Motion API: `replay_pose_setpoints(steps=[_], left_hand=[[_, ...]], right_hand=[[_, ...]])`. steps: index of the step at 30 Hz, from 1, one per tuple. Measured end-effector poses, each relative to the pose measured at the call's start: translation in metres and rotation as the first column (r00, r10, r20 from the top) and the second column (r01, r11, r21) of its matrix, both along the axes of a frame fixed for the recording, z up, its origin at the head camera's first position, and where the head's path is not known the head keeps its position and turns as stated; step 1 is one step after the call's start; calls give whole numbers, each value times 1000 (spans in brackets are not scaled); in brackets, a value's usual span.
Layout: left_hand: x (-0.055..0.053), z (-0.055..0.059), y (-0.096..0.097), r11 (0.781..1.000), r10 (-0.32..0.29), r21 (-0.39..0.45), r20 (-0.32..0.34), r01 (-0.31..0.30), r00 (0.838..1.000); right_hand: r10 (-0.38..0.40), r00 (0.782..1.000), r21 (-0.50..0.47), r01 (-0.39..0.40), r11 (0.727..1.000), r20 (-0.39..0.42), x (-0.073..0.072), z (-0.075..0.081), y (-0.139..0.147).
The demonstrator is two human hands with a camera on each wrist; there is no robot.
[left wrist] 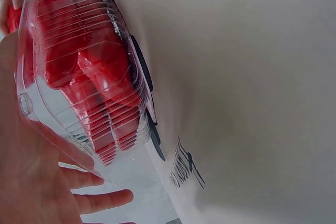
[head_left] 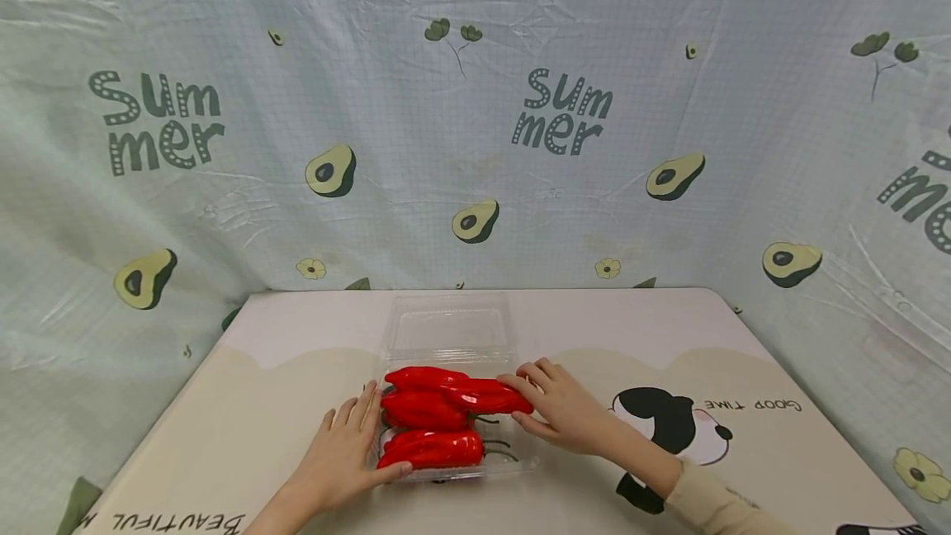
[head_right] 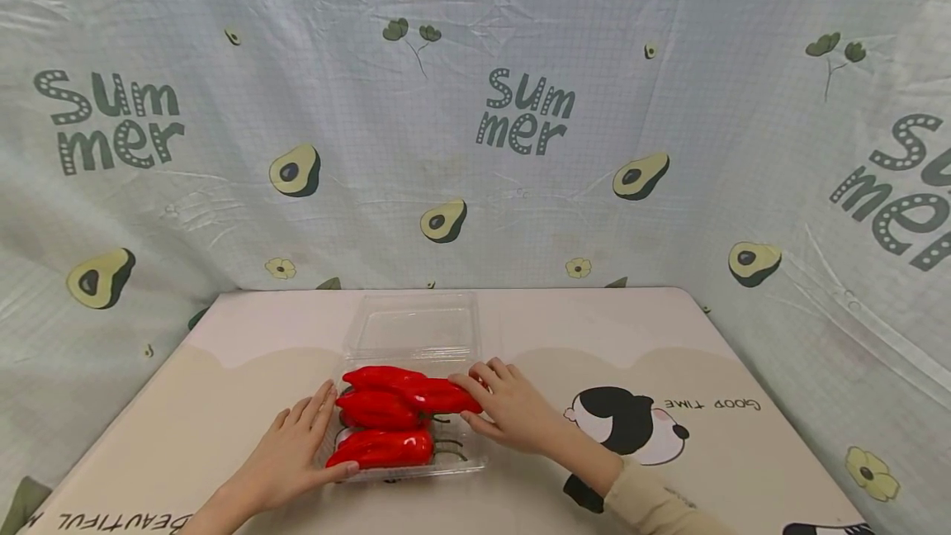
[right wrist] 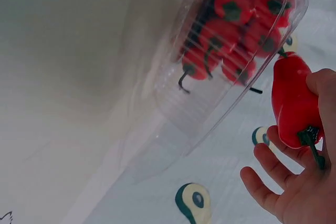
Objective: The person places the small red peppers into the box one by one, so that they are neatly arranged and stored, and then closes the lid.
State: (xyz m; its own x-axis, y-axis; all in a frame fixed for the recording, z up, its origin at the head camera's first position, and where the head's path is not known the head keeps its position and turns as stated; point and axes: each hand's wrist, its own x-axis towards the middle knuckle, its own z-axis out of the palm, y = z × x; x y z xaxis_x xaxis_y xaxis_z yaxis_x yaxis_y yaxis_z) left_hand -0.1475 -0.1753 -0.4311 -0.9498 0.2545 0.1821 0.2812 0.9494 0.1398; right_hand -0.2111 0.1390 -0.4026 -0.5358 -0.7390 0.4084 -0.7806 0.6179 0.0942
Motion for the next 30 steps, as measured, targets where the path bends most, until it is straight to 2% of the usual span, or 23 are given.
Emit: replay_pose_setpoints(steps=[7,13,22,30], left_hand=[[-1,0,0,1000,6,25,40,-7,999],[-1,1,0,999,13,32,54,-14,998],[-1,0,0,1000,3,14,27,-4,1000],[-1,-1,-1,1000,1,5,6,-1,1000]], right_hand=[[47,998,16,-48,999,31,5,-1,-10],[84,996,18,-84,996,24,8,-1,-18],[152,988,23,-152,988,-22,14,1,-32],[151,988,45,-149,988,-37,16,2,-43]])
